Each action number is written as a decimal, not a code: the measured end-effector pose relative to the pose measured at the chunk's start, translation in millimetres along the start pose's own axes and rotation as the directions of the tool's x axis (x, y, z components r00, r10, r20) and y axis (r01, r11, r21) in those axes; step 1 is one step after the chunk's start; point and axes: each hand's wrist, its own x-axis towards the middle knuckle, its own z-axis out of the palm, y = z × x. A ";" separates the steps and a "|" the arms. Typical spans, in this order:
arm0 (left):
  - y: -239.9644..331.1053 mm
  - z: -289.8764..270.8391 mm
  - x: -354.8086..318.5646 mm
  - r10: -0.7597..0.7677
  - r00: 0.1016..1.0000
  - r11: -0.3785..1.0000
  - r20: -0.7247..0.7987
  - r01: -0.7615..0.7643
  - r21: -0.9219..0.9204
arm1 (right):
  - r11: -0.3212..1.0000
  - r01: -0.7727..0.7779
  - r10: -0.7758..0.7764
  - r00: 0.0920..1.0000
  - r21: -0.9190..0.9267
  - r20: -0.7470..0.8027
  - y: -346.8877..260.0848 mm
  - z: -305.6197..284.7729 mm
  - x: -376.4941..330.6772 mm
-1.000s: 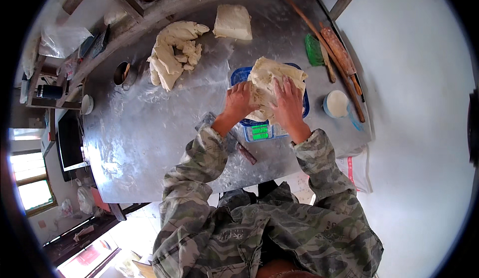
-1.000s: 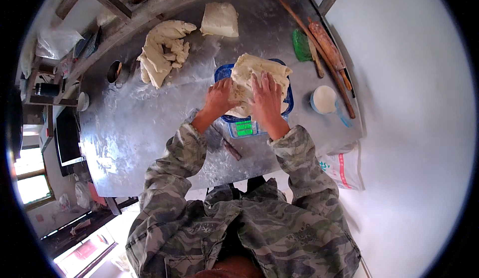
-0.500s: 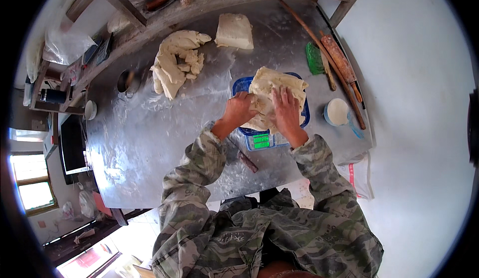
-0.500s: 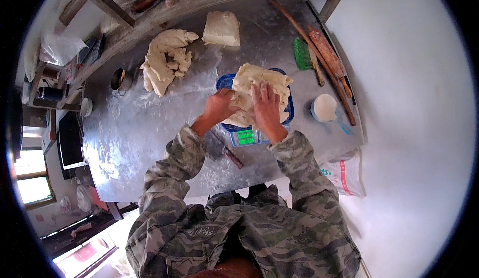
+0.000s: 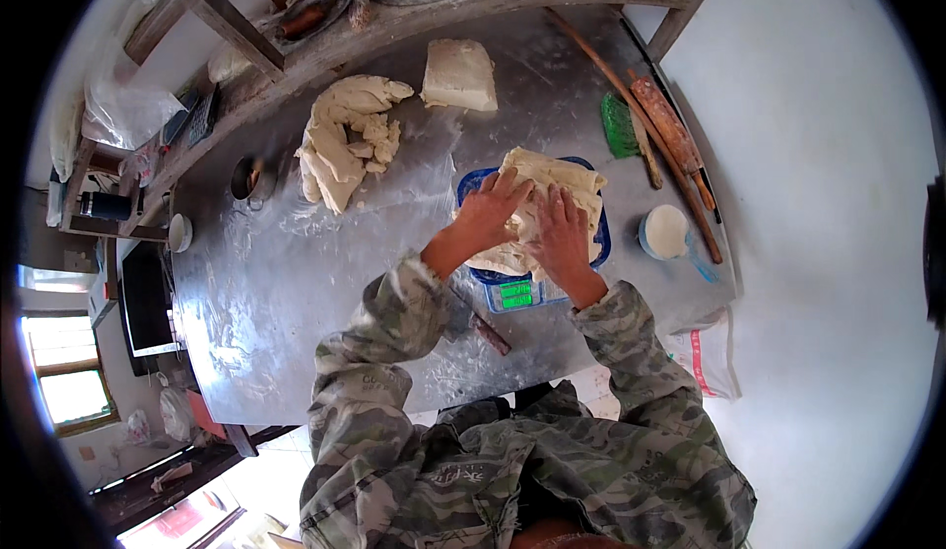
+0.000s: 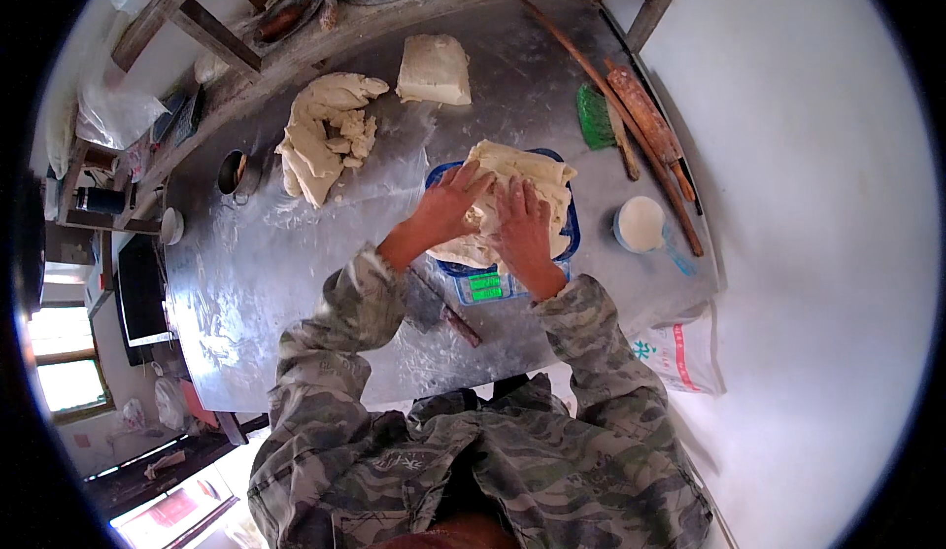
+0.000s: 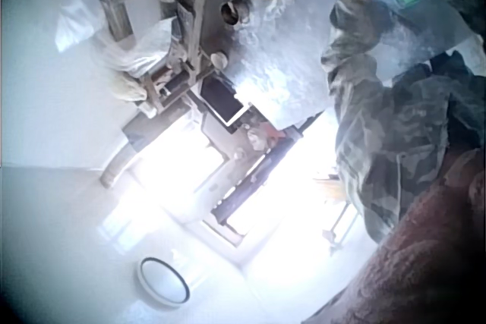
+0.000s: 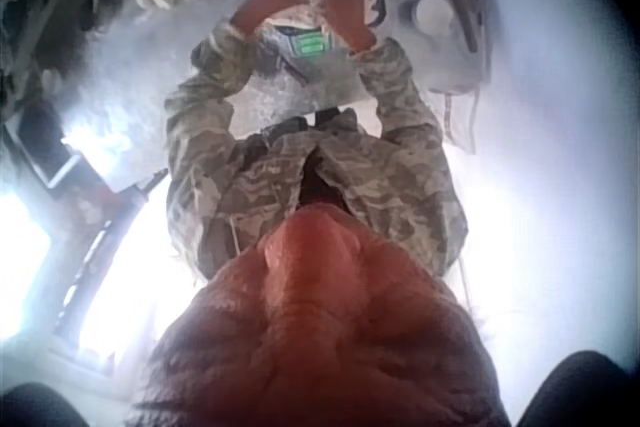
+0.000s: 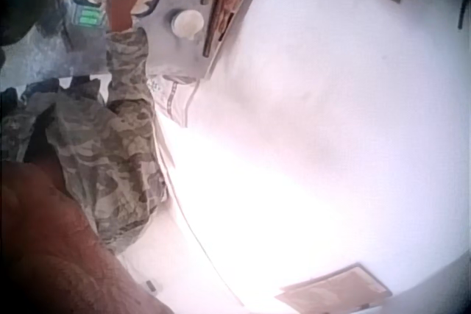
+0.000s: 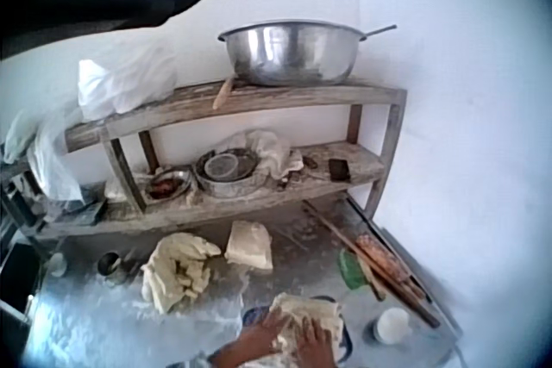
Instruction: The person weighs portions of dough on a scale, cuts them with a cleaver, and feeds them into a dough-sheeting machine.
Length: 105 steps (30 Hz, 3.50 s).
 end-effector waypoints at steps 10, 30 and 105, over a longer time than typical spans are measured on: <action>-23.2 8.9 39.8 -0.078 0.963 0.993 0.260 0.098 -0.065 | 0.999 -0.032 0.032 0.999 0.008 0.012 -0.9 -1.1 12.9; -16.8 36.3 7.4 -0.602 0.797 0.569 0.041 0.465 -0.679 | 0.994 -0.076 0.074 0.997 0.079 0.027 3.2 -4.0 33.9; 14.8 24.6 -124.5 -0.490 0.865 0.854 -0.106 0.453 -0.256 | 0.885 -0.326 0.275 0.942 0.332 0.190 22.8 -1.0 -156.7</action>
